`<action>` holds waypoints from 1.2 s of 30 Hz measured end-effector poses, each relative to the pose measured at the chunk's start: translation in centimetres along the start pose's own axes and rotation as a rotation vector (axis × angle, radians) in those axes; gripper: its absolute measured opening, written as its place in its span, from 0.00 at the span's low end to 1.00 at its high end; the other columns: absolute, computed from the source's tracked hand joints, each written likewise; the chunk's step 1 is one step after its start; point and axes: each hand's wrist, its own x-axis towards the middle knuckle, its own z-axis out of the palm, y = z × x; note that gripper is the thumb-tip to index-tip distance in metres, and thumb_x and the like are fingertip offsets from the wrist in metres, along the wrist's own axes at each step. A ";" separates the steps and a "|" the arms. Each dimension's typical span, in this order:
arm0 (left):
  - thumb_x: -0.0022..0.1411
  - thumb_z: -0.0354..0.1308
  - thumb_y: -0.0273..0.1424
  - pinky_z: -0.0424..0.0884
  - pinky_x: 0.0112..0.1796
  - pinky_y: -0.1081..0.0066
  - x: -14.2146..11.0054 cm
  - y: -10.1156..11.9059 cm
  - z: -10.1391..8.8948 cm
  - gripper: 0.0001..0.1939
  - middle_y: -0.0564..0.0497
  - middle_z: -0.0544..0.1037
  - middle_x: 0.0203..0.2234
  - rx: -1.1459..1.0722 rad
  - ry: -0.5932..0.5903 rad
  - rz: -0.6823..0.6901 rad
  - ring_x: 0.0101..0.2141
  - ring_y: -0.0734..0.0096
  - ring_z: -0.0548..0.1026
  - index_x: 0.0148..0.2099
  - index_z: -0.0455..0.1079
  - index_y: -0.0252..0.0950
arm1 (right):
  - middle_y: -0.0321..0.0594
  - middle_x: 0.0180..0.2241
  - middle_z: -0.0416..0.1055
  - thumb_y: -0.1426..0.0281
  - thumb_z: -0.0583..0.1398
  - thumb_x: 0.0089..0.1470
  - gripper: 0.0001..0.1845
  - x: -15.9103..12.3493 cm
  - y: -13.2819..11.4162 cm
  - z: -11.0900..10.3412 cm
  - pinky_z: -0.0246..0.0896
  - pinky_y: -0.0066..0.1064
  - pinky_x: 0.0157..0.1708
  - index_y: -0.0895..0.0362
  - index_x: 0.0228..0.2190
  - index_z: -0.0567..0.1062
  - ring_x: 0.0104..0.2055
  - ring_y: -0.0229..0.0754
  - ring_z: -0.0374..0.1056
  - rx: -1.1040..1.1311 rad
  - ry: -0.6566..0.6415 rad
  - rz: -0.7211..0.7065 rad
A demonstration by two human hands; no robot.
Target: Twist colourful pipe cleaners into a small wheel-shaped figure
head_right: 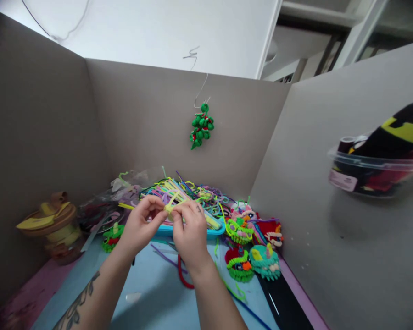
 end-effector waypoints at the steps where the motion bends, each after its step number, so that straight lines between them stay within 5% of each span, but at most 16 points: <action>1: 0.55 0.55 0.27 0.61 0.25 0.77 0.0 -0.1 0.0 0.04 0.56 0.66 0.23 0.017 -0.012 0.003 0.24 0.76 0.66 0.34 0.61 0.37 | 0.39 0.29 0.68 0.75 0.55 0.52 0.08 0.0 0.0 -0.1 0.57 0.34 0.37 0.56 0.25 0.72 0.35 0.41 0.62 -0.019 -0.010 -0.009; 7: 0.56 0.54 0.27 0.61 0.27 0.76 0.0 -0.6 -0.1 0.04 0.56 0.68 0.24 0.069 -0.046 0.010 0.25 0.76 0.67 0.34 0.61 0.37 | 0.38 0.28 0.67 0.76 0.55 0.51 0.08 0.2 0.5 -0.1 0.57 0.34 0.37 0.56 0.23 0.70 0.35 0.42 0.62 -0.041 -0.072 0.015; 14: 0.53 0.58 0.32 0.62 0.27 0.77 0.8 -1.2 -0.6 0.09 0.56 0.70 0.24 -0.200 0.053 -0.160 0.26 0.76 0.68 0.36 0.62 0.36 | 0.38 0.30 0.67 0.66 0.57 0.53 0.06 0.2 0.7 -0.3 0.57 0.29 0.32 0.56 0.31 0.71 0.33 0.39 0.63 0.012 -0.129 0.120; 20: 0.52 0.59 0.33 0.63 0.30 0.76 0.9 -1.5 -0.7 0.11 0.55 0.71 0.24 -0.289 0.139 -0.214 0.27 0.76 0.69 0.37 0.62 0.36 | 0.34 0.21 0.66 0.65 0.56 0.53 0.12 -0.2 0.1 -0.4 0.48 0.26 0.24 0.56 0.21 0.69 0.24 0.35 0.60 -0.174 -0.391 0.183; 30: 0.52 0.60 0.31 0.60 0.26 0.78 1.0 -1.7 -1.1 0.12 0.58 0.67 0.22 -0.107 0.104 -0.114 0.24 0.78 0.66 0.36 0.60 0.37 | 0.33 0.20 0.63 0.72 0.54 0.53 0.12 0.0 -0.9 -1.0 0.48 0.25 0.26 0.57 0.19 0.65 0.25 0.33 0.58 -0.006 -0.345 0.044; 36: 0.51 0.61 0.32 0.60 0.26 0.78 1.2 -2.0 -1.5 0.13 0.57 0.69 0.23 -0.091 0.096 -0.154 0.25 0.77 0.67 0.37 0.61 0.37 | 0.34 0.19 0.63 0.64 0.54 0.55 0.16 0.1 -0.3 -1.2 0.51 0.25 0.24 0.58 0.20 0.68 0.23 0.34 0.58 0.223 -0.280 0.155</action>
